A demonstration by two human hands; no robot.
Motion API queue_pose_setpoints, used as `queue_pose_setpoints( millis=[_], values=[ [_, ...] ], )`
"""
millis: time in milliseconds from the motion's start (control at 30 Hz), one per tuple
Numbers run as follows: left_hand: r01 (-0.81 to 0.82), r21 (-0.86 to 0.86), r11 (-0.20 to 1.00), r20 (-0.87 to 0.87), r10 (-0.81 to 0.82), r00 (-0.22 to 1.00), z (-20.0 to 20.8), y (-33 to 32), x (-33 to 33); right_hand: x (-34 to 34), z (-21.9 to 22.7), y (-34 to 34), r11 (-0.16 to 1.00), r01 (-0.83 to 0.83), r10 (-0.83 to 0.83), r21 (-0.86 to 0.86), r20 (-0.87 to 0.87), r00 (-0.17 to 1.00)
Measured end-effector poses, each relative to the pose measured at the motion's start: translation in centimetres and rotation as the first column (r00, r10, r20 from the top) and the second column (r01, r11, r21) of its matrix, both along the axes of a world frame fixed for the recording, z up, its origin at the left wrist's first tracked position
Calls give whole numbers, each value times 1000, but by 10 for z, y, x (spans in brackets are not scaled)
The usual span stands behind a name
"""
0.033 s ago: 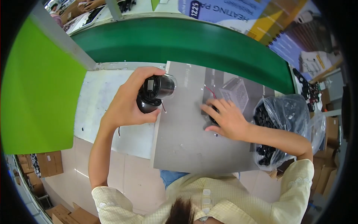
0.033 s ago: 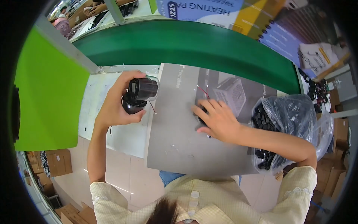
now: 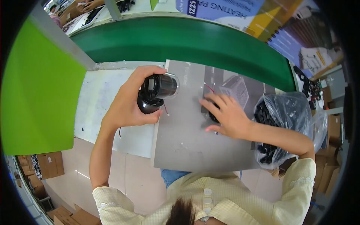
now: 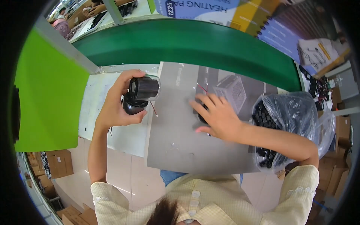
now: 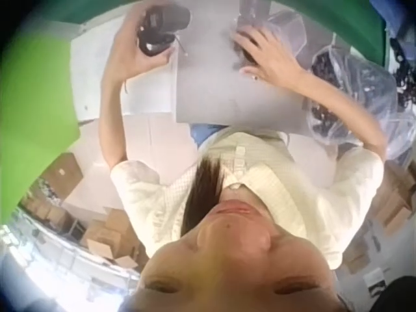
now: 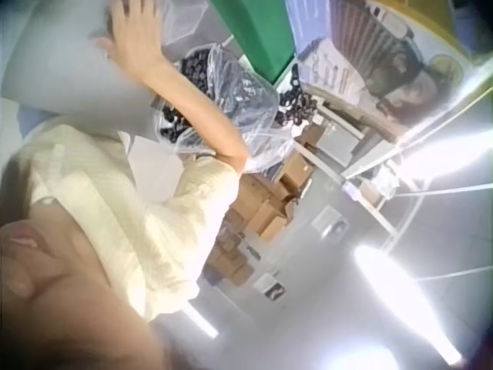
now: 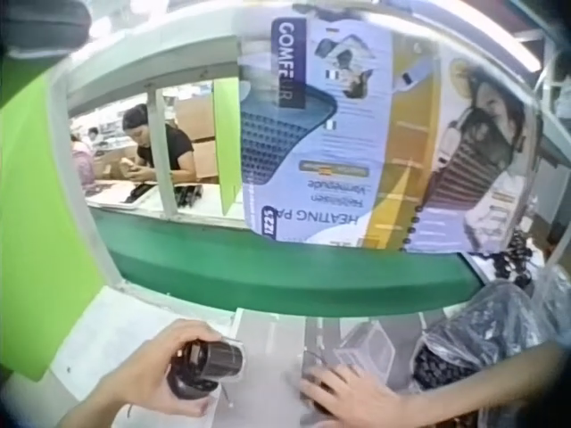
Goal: The person assembles electronic components by connecting small switches or connectors to fan units by hand.
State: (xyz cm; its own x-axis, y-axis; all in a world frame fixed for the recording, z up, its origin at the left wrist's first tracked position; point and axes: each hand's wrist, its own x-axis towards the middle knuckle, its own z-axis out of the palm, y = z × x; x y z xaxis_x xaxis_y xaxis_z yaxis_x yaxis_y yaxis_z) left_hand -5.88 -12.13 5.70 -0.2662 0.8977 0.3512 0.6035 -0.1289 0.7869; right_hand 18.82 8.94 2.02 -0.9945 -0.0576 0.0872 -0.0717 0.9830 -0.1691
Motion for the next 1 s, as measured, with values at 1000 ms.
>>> queue_pose_setpoints(
  millis=[1000],
  values=[
    [316, -339, 886, 32, -325, 945, -33, -31, 94, 86, 3, -74, 567, 240, -703, -788, -312, 639]
  ],
)
